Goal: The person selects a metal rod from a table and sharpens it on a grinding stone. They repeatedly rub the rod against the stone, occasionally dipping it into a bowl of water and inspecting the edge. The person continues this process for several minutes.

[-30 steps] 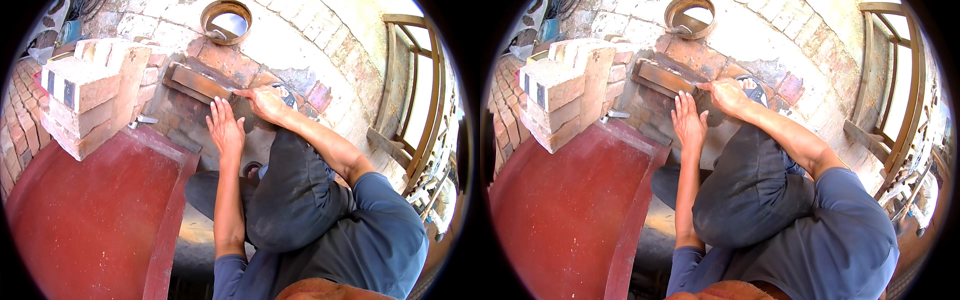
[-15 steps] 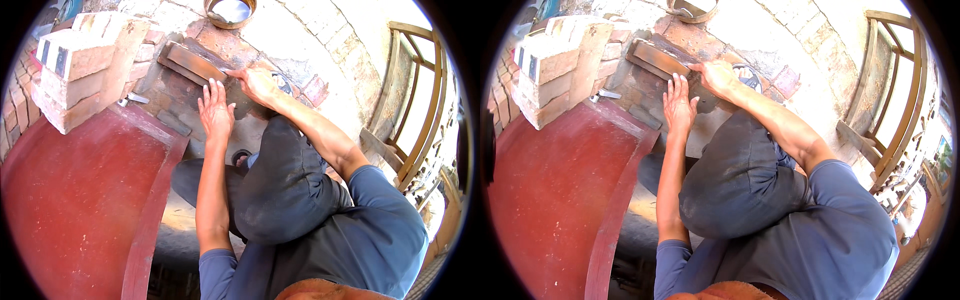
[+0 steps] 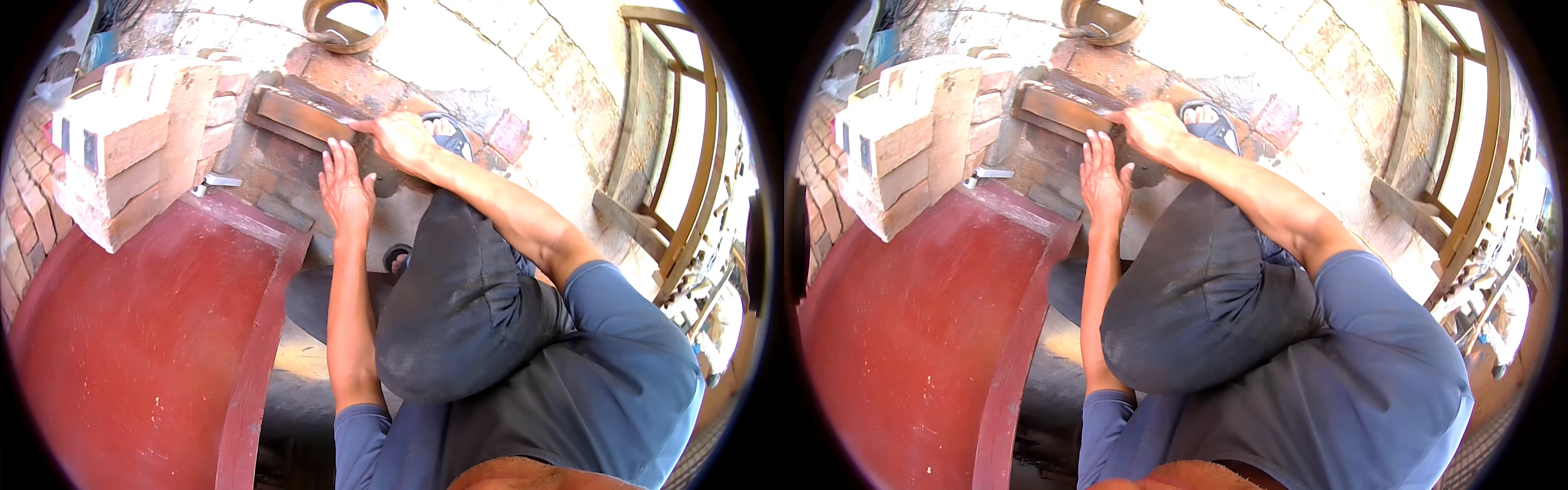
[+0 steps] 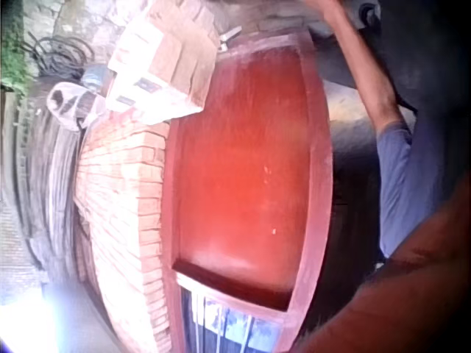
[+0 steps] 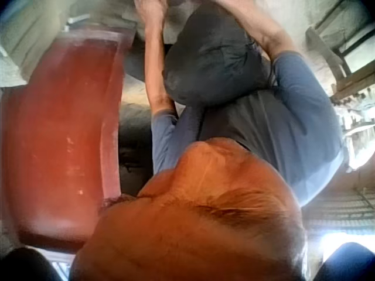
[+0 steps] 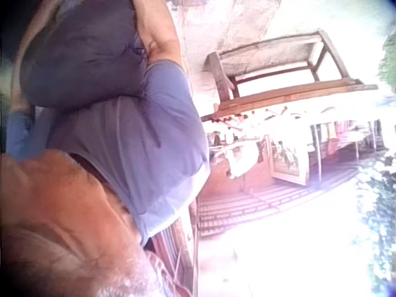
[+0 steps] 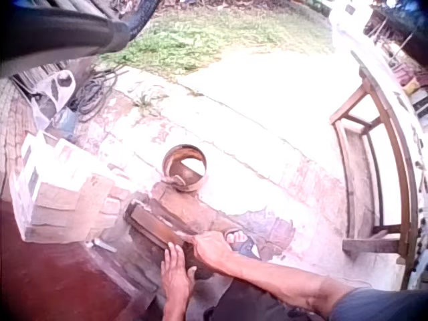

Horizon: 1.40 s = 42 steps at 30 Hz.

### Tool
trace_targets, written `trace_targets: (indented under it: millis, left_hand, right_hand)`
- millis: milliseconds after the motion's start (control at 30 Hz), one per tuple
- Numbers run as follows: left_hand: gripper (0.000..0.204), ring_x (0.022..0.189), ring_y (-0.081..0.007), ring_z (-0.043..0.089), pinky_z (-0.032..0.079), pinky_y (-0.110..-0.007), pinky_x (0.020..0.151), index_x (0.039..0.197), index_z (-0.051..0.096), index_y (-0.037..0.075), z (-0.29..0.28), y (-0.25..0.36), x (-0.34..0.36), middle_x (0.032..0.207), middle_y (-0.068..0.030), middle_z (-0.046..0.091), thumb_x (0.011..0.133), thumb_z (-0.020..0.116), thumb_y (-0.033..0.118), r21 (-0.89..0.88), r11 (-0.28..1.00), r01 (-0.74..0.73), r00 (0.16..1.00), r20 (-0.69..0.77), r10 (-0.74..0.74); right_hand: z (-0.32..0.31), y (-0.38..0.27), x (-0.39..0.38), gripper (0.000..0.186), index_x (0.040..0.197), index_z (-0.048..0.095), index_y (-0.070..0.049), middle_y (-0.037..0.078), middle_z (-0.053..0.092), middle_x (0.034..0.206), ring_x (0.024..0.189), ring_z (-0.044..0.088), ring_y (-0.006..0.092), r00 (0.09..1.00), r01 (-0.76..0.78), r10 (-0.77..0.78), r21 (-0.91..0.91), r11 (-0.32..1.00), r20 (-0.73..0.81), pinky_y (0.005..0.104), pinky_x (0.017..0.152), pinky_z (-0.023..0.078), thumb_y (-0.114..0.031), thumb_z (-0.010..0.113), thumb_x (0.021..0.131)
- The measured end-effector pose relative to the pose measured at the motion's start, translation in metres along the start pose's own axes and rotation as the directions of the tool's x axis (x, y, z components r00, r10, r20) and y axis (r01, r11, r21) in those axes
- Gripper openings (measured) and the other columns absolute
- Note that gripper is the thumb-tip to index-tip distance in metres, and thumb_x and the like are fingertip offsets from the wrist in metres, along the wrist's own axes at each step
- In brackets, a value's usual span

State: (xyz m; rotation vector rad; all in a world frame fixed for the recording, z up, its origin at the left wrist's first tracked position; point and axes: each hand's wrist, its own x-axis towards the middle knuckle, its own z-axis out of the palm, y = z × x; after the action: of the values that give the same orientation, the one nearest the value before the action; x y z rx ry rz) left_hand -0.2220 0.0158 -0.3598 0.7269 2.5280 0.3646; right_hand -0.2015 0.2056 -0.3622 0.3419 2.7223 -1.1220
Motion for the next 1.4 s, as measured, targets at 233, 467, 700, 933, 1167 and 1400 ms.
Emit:
trace_targets:
  millis: [233, 467, 700, 933, 1167, 1400]
  left_hand:
    - [0.085, 0.160, -0.0410, 0.034, 0.034, -0.056, 0.126, 0.167, 0.038, 0.008, -0.011, 0.002, 0.009, 0.178, -0.0160, 0.025, 0.094, 0.079, 0.023, 0.054, 0.998, 0.021, 0.998, 0.055, -0.024]
    - [0.072, 0.153, -0.0445, 0.043, 0.040, -0.048, 0.124, 0.158, 0.053, 0.004, -0.014, -0.002, 0.008, 0.170, -0.0205, 0.042, 0.094, 0.078, 0.024, 0.059, 0.997, -0.046, 0.999, -0.006, 0.046]
    - [0.052, 0.121, -0.0384, 0.072, 0.056, -0.047, 0.103, 0.141, 0.070, 0.003, -0.057, 0.013, 0.045, 0.129, -0.0161, 0.076, 0.098, 0.075, 0.032, 0.022, 0.998, 0.064, 0.986, -0.159, -0.060]
    - [0.063, 0.101, -0.0336, 0.079, 0.058, -0.047, 0.090, 0.144, 0.066, -0.001, -0.106, 0.069, 0.161, 0.105, -0.0136, 0.083, 0.095, 0.077, 0.038, -0.136, 0.986, 0.096, 0.939, -0.315, -0.135]
    - [0.037, 0.089, -0.0240, 0.080, 0.061, -0.037, 0.082, 0.129, 0.075, -0.002, -0.094, 0.046, 0.223, 0.098, -0.0149, 0.083, 0.101, 0.072, 0.023, -0.217, 0.975, -0.055, 0.933, -0.358, -0.027]
    - [0.027, 0.086, -0.0177, 0.079, 0.061, -0.033, 0.078, 0.127, 0.075, -0.002, -0.150, 0.071, 0.071, 0.099, -0.0167, 0.082, 0.104, 0.067, 0.008, -0.449, 0.877, -0.169, 0.873, -0.481, -0.079]
  right_hand:
    - [-0.014, -0.007, -0.015, 0.052, 0.135, 0.075, -0.014, 0.022, 0.077, 0.092, 0.089, 0.077, 0.0406, 0.993, -0.070, 0.073, -0.036, 0.997, 0.093, 0.0515, 0.078, 0.060, -0.006, 0.058, 0.087]
    - [-0.018, -0.007, -0.020, 0.047, 0.132, 0.075, -0.012, 0.021, 0.078, 0.094, 0.089, 0.077, 0.0383, 0.985, -0.106, 0.113, -0.061, 0.992, 0.129, 0.0510, 0.078, 0.061, -0.009, 0.061, 0.088]
    - [-0.008, -0.004, -0.011, 0.051, 0.141, 0.071, -0.014, 0.018, 0.076, 0.086, 0.083, 0.076, 0.0359, 0.993, -0.023, 0.034, -0.104, 0.994, 0.112, 0.0485, 0.069, 0.060, -0.011, 0.060, 0.091]
    - [0.005, 0.006, -0.007, 0.060, 0.147, 0.067, -0.015, 0.018, 0.077, 0.089, 0.083, 0.076, 0.0370, 0.997, -0.006, 0.010, -0.064, 0.998, 0.071, 0.0500, 0.070, 0.060, -0.008, 0.060, 0.088]
    - [-0.004, -0.004, -0.014, 0.058, 0.147, 0.069, -0.016, 0.017, 0.077, 0.089, 0.084, 0.076, 0.0378, 0.997, -0.020, 0.023, -0.045, 0.999, 0.069, 0.0497, 0.071, 0.060, -0.009, 0.058, 0.090]
    - [0.003, 0.008, -0.013, 0.056, 0.146, 0.069, -0.016, 0.016, 0.077, 0.087, 0.084, 0.076, 0.0374, 0.999, 0.000, 0.002, -0.066, 0.998, 0.035, 0.0489, 0.071, 0.061, -0.010, 0.058, 0.091]
